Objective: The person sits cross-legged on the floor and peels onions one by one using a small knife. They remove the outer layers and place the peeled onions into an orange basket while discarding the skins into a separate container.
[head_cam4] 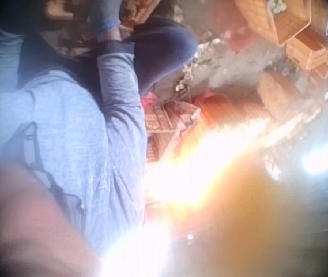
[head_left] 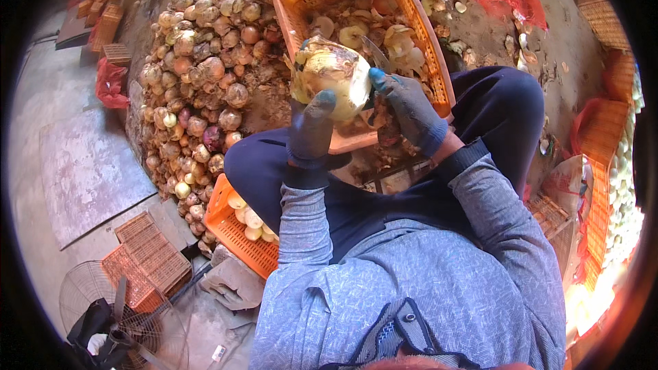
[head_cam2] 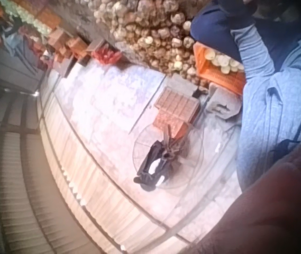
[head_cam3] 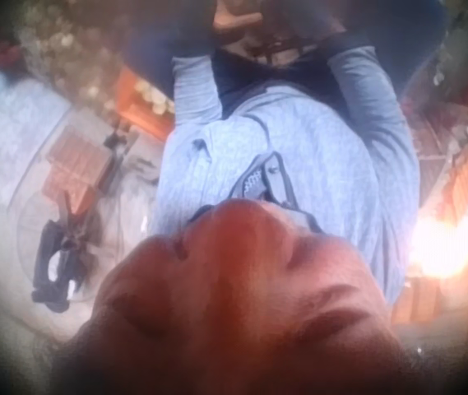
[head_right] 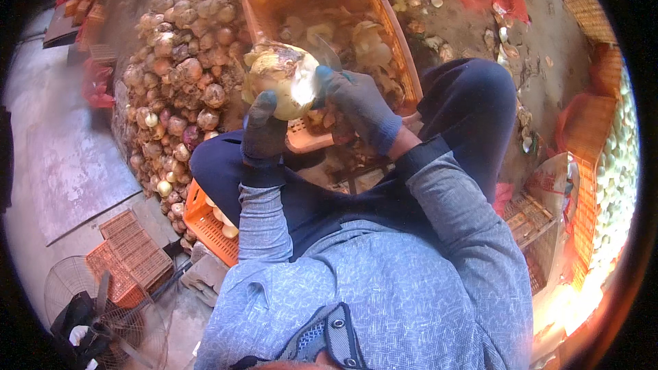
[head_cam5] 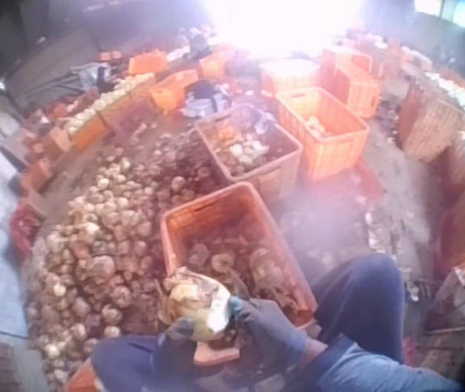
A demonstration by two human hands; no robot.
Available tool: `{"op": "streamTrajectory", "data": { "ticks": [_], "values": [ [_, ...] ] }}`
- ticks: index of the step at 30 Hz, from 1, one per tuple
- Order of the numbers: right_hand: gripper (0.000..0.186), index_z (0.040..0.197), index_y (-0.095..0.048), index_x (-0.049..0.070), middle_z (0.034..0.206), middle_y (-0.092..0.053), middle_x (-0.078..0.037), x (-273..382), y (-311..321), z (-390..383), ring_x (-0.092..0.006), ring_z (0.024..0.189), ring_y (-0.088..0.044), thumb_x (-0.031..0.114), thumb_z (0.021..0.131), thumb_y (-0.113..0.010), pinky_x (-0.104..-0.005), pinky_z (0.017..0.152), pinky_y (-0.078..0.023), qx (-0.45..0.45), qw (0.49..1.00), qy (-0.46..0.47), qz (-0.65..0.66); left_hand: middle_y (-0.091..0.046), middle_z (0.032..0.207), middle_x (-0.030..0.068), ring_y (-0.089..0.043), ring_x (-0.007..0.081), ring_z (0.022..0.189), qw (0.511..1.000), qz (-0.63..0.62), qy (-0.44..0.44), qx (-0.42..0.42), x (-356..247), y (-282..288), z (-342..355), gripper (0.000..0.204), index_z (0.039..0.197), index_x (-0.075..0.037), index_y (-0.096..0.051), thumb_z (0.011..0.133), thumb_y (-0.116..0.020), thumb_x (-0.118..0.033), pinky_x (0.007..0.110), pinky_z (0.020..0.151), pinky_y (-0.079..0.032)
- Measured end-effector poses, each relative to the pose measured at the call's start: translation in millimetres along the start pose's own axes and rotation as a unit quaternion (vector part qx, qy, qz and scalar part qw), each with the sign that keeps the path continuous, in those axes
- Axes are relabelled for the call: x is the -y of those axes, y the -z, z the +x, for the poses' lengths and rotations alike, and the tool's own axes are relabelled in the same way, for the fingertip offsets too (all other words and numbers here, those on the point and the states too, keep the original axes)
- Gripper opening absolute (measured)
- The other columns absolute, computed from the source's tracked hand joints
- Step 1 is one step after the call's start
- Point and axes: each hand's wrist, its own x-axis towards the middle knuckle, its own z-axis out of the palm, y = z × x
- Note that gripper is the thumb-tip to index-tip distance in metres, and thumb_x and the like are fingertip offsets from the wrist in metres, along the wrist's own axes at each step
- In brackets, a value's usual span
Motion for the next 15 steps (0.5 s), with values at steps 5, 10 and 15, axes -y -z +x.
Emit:
{"op": "streamTrajectory", "data": {
  "ticks": [5,10,15],
  "values": [
    [0.043,0.113,-0.070,0.001,0.093,-0.070,-0.005,-17.1,16.5,27.6,-0.0149,0.081,-0.070,0.043,0.107,-0.063,-0.0309,0.066,-0.058,0.026,0.980,0.185,-0.062,-0.060,0.144,0.0132,-0.063,0.0245,0.126,0.996,0.089,-0.002,0.031,-6.2,8.1,-1.4,0.079,0.161,0.000,-0.037,0.093,-0.076,-0.011,0.039,0.107,-0.054],
    [0.054,0.127,-0.069,0.000,0.113,-0.072,-0.006,10.4,3.9,1.8,-0.0129,0.095,-0.071,0.050,0.106,-0.065,-0.0284,0.080,-0.059,0.031,0.990,-0.036,0.130,-0.060,0.143,0.0112,-0.060,0.0210,0.126,0.965,0.245,-0.016,0.095,-23.4,-14.2,-1.6,0.084,0.159,0.000,-0.039,0.087,-0.083,-0.002,0.036,0.108,-0.050],
    [0.051,0.131,-0.068,0.000,0.119,-0.072,-0.005,-10.9,4.3,18.6,-0.0138,0.105,-0.070,0.044,0.107,-0.065,-0.0283,0.092,-0.057,0.024,0.978,0.043,0.204,-0.059,0.145,0.0116,-0.060,0.0212,0.127,0.973,0.220,0.030,0.066,-25.9,-16.6,-2.0,0.082,0.158,0.000,-0.038,0.091,-0.083,-0.007,0.036,0.107,-0.052]
  ]
}}
